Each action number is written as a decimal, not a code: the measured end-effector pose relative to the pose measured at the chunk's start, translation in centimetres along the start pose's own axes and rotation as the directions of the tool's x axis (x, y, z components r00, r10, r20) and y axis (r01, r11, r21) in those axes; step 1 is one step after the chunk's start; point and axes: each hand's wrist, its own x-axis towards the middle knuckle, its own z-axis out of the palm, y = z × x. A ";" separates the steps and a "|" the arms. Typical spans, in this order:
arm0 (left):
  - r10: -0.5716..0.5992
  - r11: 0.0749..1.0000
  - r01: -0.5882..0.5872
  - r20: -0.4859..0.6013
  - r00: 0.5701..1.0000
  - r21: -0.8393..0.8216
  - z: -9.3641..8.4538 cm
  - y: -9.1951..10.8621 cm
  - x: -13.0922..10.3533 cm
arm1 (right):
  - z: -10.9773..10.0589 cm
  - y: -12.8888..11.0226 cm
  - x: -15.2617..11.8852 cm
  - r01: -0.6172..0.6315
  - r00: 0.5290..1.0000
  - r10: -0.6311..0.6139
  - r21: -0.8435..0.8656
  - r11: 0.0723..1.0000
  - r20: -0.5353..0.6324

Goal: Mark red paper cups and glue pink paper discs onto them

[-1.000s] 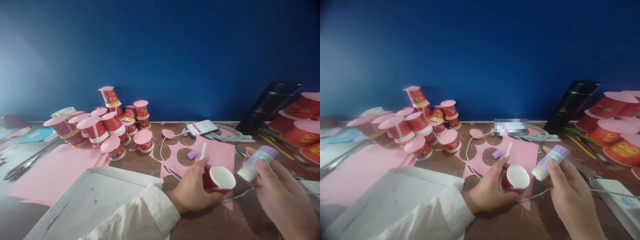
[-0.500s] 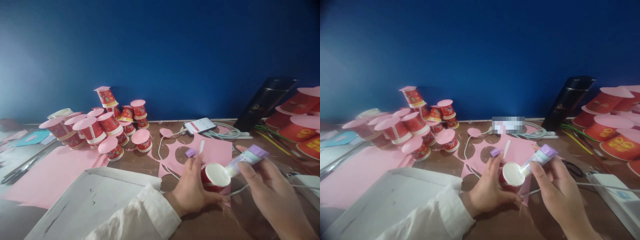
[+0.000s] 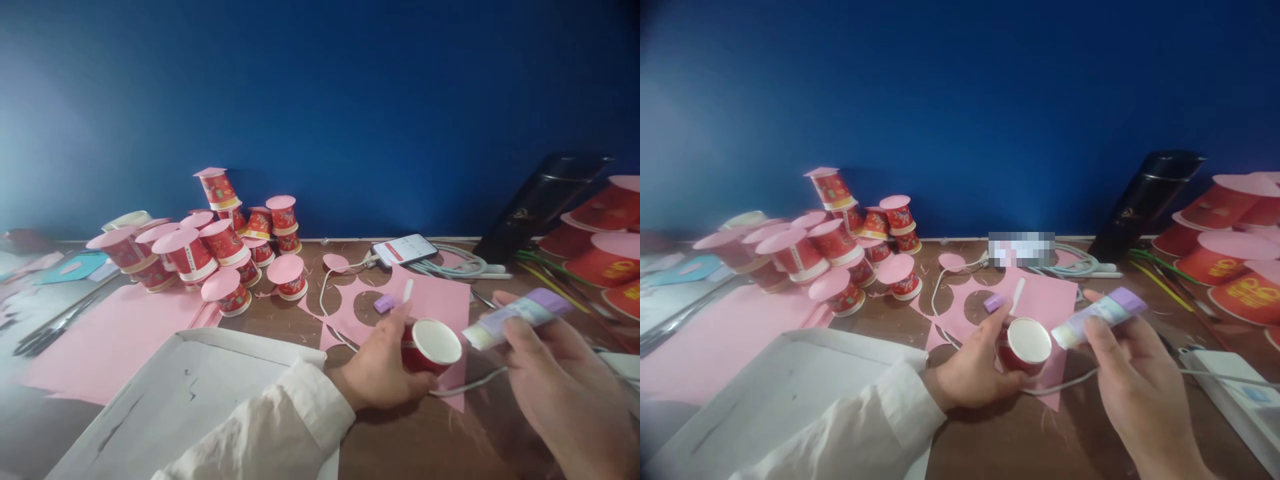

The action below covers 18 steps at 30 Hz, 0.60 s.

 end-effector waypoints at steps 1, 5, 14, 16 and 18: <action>0.006 1.000 -0.006 0.003 1.000 0.002 0.0 0.1 0.0 | 0.1 -0.2 -0.1 0.028 0.999 -0.029 -0.049 0.998 -0.014; -0.023 0.999 0.024 -0.036 0.999 0.048 0.6 -0.4 -0.1 | 0.5 -0.7 -0.8 0.165 0.986 -0.165 -0.118 0.979 0.010; -0.035 0.983 0.069 -0.192 0.981 0.169 2.8 -1.2 -0.1 | 0.3 0.6 -0.2 0.170 0.985 -0.160 -0.179 0.969 0.069; -0.014 0.985 0.048 -0.200 0.980 0.165 2.6 -1.2 0.0 | 0.2 1.0 0.0 0.177 0.983 -0.163 -0.227 0.958 0.080; -0.004 0.987 0.037 -0.204 0.979 0.159 2.4 -1.2 0.0 | 0.3 1.2 0.2 0.197 0.980 -0.185 -0.267 0.943 0.069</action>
